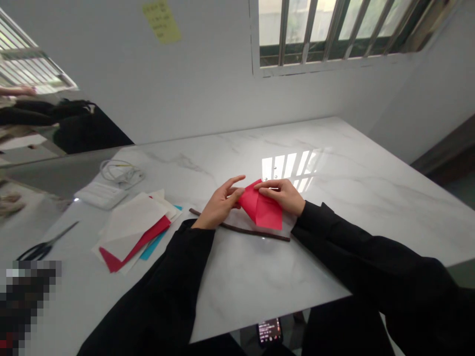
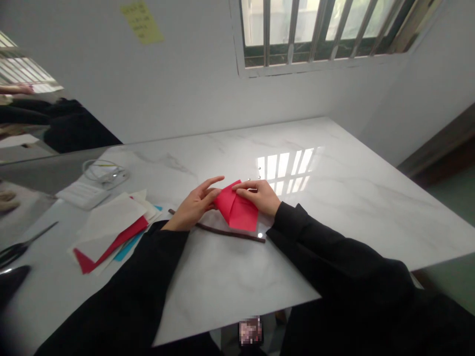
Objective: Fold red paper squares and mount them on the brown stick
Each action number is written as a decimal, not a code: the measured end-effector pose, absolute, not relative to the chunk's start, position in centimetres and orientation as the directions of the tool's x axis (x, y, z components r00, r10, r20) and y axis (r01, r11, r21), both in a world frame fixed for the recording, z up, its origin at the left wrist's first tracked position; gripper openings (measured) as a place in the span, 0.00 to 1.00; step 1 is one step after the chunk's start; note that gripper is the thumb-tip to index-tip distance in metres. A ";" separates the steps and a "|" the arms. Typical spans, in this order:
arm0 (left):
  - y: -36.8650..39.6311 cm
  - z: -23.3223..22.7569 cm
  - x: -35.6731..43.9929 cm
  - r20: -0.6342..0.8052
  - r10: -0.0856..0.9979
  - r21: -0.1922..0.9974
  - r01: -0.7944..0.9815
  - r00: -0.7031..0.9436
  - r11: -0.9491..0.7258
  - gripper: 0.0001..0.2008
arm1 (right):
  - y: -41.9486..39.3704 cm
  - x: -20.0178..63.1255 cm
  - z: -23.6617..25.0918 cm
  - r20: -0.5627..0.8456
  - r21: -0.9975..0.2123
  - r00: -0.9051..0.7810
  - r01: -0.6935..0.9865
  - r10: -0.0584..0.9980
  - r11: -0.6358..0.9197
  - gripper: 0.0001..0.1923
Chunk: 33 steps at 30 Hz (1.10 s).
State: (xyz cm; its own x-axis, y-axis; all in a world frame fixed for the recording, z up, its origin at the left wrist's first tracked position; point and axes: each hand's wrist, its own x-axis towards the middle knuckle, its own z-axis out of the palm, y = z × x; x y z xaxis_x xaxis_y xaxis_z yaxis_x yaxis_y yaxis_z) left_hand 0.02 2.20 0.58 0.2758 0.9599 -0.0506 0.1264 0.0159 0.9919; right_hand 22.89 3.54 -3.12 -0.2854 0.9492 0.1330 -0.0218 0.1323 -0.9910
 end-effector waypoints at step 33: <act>1.5 0.5 1.1 0.249 0.950 0.913 0.281 0.185 -0.294 0.18 | 4.8 24.1 -2.8 0.017 -0.982 -0.176 -0.189 0.984 -0.017 0.23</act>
